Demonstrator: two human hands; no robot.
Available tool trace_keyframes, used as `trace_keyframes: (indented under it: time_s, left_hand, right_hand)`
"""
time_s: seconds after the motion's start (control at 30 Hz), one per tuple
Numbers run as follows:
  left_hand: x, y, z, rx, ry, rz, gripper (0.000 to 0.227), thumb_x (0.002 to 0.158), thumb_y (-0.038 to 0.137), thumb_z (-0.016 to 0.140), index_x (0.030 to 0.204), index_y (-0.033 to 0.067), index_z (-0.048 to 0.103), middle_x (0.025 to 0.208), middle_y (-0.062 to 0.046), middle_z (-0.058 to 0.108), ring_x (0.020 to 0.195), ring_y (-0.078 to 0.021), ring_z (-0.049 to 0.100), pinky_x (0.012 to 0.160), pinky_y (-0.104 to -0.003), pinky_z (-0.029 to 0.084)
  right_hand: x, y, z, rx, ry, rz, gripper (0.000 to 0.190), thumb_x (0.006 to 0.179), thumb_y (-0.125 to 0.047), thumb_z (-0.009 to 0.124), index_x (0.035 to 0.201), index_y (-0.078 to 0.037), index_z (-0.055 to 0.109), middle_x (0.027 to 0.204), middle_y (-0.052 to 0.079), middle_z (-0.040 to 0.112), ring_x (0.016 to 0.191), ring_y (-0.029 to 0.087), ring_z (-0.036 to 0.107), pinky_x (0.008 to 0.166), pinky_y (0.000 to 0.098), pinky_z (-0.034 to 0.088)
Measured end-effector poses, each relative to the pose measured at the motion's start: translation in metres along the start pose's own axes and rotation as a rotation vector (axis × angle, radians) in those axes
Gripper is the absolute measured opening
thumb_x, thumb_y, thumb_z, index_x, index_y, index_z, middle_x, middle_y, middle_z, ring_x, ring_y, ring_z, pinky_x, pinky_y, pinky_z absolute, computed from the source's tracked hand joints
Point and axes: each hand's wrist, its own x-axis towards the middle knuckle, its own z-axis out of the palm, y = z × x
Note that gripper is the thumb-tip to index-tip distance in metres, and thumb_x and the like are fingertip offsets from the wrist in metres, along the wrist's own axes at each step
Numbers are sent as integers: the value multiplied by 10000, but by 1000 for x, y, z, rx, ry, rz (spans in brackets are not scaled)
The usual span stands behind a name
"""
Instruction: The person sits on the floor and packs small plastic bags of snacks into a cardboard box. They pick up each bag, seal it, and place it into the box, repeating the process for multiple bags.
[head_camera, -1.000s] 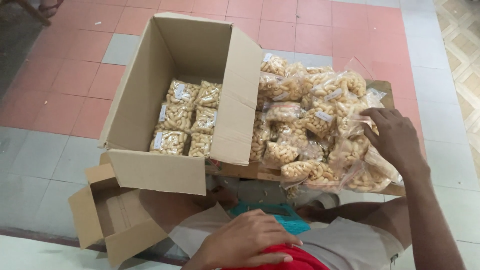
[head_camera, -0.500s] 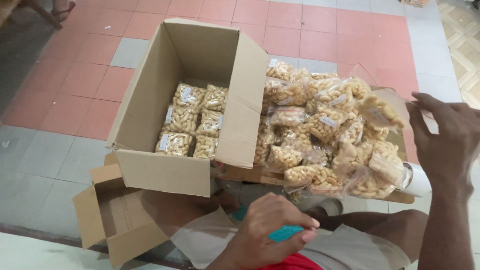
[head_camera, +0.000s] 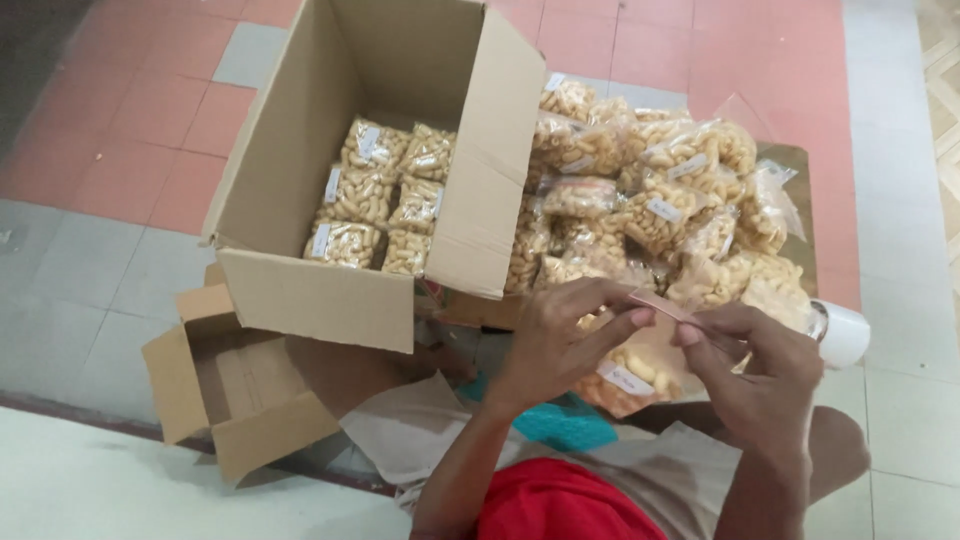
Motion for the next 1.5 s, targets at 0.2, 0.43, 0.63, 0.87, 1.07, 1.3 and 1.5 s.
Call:
trace_keyframes:
  time_s: [0.2,0.43,0.63,0.87,1.07,1.3,1.5]
  left_hand:
    - [-14,-12,-4,173,-172,76,259,1129,293,508,1233,130,680,1159,-26,757,1069,-243,734,942,-401,457]
    - [-20,-10,-4,275,-244,122,291,1120,340,478,1160,134,679,1165,-37,722,1155,-256,667,1086,-446,400]
    - [-25,-7,-8,275,-136,154,235,1074,320,573,1040,123,696,1016,-18,752,1017,-234,723,982,-420,486]
    - [-37,-12,-8,107,-42,103,297,1051,391,622,1079,120,741,1051,7,774,1011,-198,739,1053,-422,419]
    - [-46,-5,-14,-145,34,-29,127,1096,352,665,1077,258,748,1118,116,756,1117,-93,725,1332,-407,357]
    - [-29,-1,-30,94,-22,79,272,1094,310,575,1023,86,713,968,-27,723,913,-212,658,1080,-461,432]
    - [-31,-6,-28,46,-96,81,253,1081,314,593,1065,92,712,1013,-34,726,977,-224,663,914,-395,498]
  right_hand:
    - [-31,-5,5,22,-124,140,102,971,-113,722,979,-24,672,788,52,765,705,97,681,648,241,521]
    - [-44,11,4,-139,-263,160,187,984,-241,598,989,-74,682,741,35,719,658,162,639,672,321,481]
    - [-45,11,7,-205,-316,132,232,1017,-286,589,861,-123,647,617,29,575,580,160,505,643,309,431]
    - [-39,1,0,-208,-381,213,258,1022,-272,597,825,-120,662,587,-3,736,509,149,592,614,314,477]
    - [-37,-1,6,-159,-413,67,213,934,-306,674,828,-135,744,613,-20,641,577,87,513,589,277,474]
    - [-20,-26,15,-168,-430,-37,259,976,-242,640,744,-135,601,639,-22,583,531,136,521,582,295,428]
    - [-13,-51,13,-184,-368,65,201,900,-341,758,864,-156,687,735,-64,690,611,94,583,587,269,486]
